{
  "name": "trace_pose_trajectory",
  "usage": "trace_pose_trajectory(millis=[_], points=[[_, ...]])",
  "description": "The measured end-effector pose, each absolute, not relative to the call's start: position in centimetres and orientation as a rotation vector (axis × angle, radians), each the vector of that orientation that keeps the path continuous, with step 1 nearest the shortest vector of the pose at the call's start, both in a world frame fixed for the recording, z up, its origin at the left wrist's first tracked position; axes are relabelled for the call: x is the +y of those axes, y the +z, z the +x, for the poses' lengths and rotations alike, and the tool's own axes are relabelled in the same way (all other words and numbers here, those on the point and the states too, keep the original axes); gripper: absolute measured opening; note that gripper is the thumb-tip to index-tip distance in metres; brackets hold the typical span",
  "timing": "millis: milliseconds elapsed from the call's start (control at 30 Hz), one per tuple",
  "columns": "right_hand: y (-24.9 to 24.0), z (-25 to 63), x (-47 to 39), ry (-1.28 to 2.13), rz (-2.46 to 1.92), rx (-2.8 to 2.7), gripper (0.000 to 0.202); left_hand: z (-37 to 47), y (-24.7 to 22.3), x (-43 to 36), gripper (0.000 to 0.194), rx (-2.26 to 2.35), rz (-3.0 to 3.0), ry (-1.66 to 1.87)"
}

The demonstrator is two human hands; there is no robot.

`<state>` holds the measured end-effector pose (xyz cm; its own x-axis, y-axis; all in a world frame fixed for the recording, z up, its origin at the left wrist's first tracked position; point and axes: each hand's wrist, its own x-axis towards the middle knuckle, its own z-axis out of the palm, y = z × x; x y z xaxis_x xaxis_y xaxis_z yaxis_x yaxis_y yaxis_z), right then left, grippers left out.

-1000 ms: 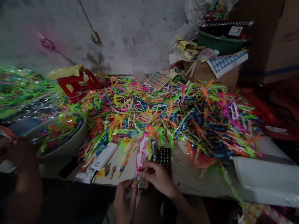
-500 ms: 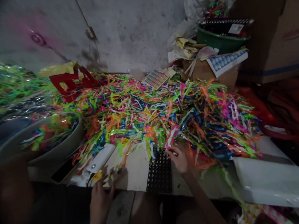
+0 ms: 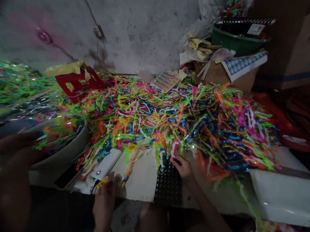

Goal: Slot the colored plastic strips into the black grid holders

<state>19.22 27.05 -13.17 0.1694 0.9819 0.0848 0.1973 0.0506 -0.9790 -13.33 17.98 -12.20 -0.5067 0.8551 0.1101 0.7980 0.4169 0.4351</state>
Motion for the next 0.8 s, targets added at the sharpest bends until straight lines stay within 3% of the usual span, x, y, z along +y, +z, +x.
trace_pose_trajectory(millis=[233, 400, 567, 800], points=[[-11.8, 19.1, 27.1, 0.812, -1.38, -1.475, 0.04, -13.4, -12.3, 18.1, 0.052, 2.448, 1.461, 0.756], [-10.9, 19.3, 27.1, 0.787, -1.355, -1.521, 0.036, -12.6, -11.6, 18.7, 0.064, 2.244, 1.314, 1.091], [-11.6, 19.3, 27.2, 0.856, -1.378, -1.45, 0.037, -11.0, -10.5, 18.8, 0.064, 2.019, 1.171, 1.335], [-12.2, 19.0, 23.8, 0.801, -1.47, -1.262, 0.043, -11.2, -10.4, 17.5, 0.057, 1.883, 1.122, 1.281]])
